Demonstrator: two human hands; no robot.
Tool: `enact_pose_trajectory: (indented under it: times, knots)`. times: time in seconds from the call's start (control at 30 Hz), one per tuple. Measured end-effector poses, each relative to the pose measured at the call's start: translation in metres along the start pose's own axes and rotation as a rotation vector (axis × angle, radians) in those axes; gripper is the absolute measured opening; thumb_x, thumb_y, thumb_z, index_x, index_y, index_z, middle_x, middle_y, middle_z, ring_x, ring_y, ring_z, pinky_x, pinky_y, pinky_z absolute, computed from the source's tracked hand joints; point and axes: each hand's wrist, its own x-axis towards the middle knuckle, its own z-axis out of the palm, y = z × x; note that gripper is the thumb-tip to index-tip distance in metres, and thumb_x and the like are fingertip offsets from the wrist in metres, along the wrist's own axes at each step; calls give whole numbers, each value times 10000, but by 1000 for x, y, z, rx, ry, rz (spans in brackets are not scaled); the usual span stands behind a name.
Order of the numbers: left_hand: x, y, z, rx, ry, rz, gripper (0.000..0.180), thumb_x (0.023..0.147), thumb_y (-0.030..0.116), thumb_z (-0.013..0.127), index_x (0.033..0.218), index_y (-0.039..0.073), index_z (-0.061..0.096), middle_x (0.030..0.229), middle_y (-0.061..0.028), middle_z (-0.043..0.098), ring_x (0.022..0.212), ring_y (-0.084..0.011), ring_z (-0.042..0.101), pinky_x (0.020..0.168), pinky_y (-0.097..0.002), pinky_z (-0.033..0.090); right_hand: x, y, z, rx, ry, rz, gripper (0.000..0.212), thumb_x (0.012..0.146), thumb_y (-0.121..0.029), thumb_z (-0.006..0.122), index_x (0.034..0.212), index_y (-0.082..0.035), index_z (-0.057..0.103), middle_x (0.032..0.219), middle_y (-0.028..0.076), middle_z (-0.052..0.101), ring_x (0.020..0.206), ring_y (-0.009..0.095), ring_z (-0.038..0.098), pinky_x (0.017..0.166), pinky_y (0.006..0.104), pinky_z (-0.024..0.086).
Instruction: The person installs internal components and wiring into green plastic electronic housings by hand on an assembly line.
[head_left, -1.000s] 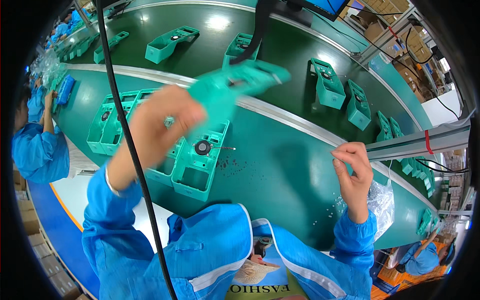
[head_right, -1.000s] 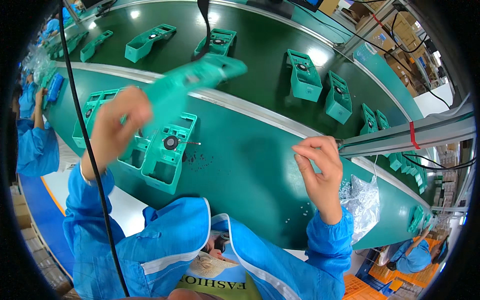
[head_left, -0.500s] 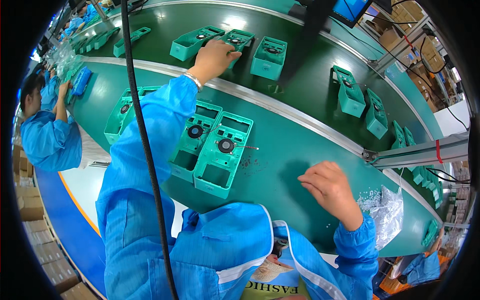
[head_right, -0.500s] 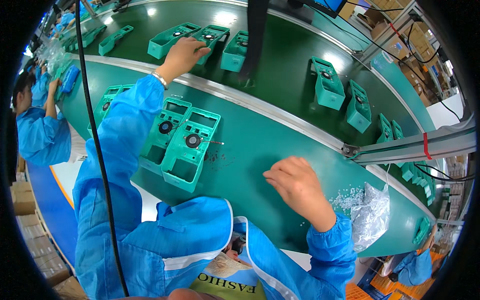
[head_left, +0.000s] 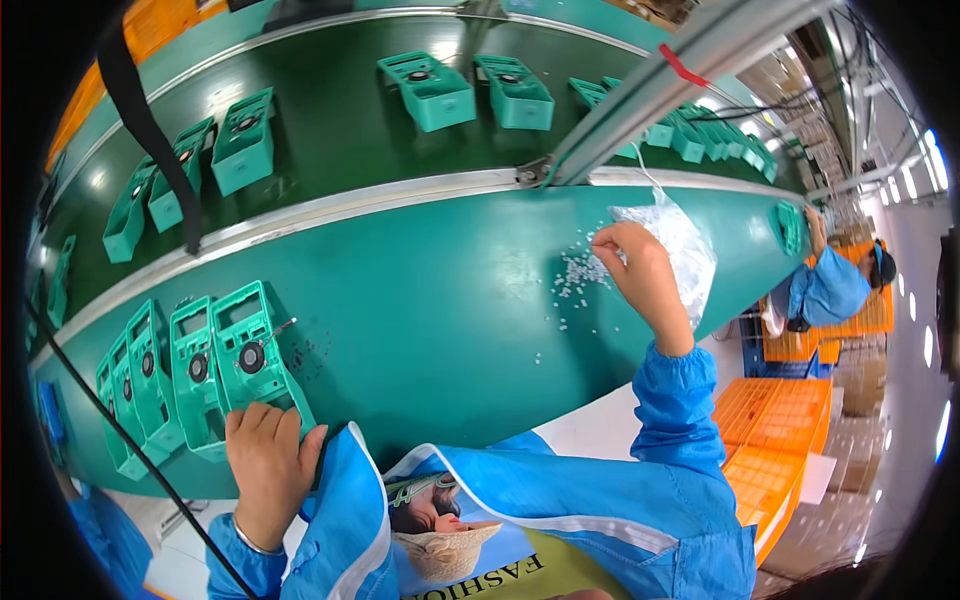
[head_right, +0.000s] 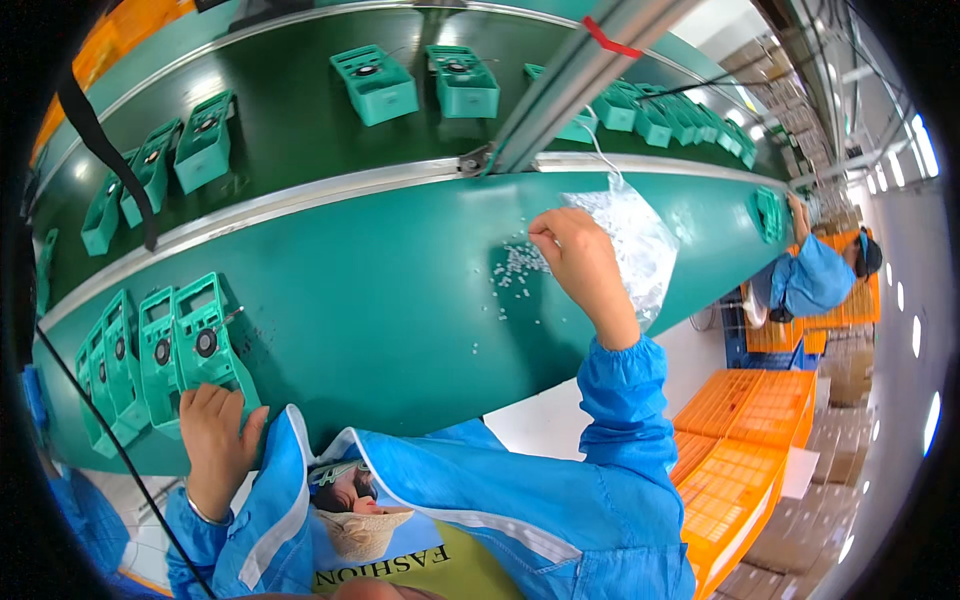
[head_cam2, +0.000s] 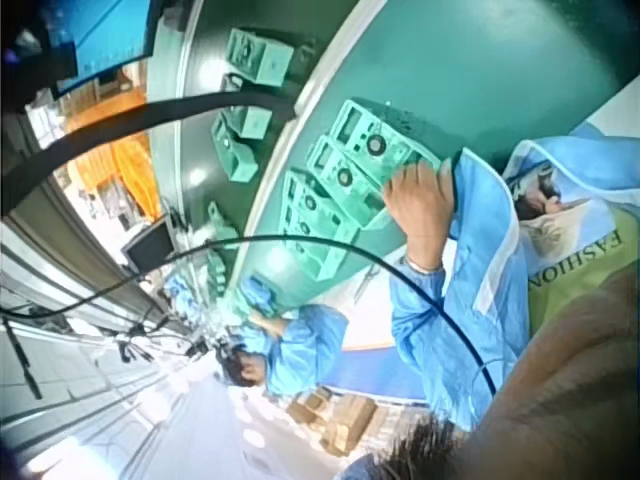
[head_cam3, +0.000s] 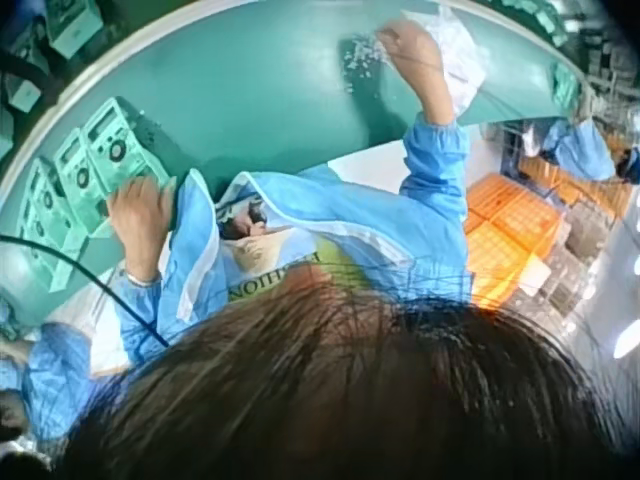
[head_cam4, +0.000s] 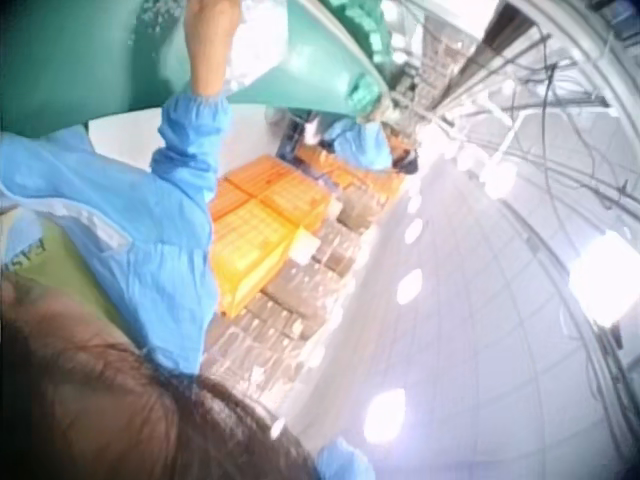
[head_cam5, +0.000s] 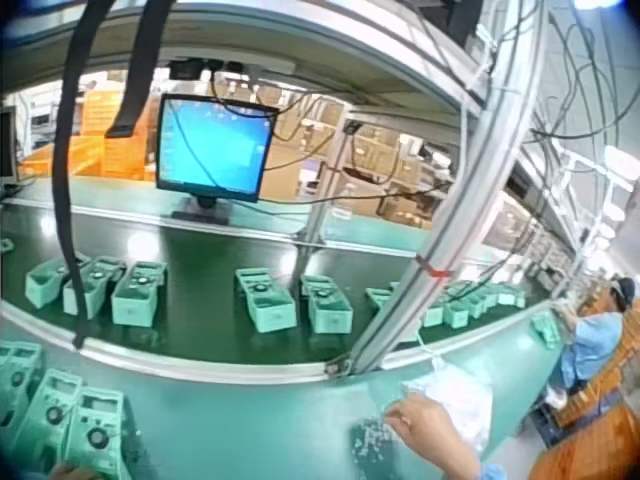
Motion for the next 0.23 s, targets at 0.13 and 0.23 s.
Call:
enact_pose_trajectory:
  times: [0.13, 0.23]
  knots:
    - [17, 27, 14, -115, 57, 59, 251, 804, 236, 798, 919, 52, 672, 774, -85, 582, 824, -291, 584, 763, -455, 427, -16, 25, 14, 83, 38, -37, 76, 854, -51, 752, 923, -39, 721, 897, 116, 699, 869, 333, 675, 755, 436, 545]
    - [28, 45, 26, -162, 29, 147, 247, 788, 221, 802, 939, 73, 675, 798, -78, 588, 844, -282, 588, 788, -458, 437, -13, 30, 25, 30, 25, -93, 77, 858, -65, 760, 927, -45, 731, 910, 111, 699, 905, 326, 675, 778, 431, 544]
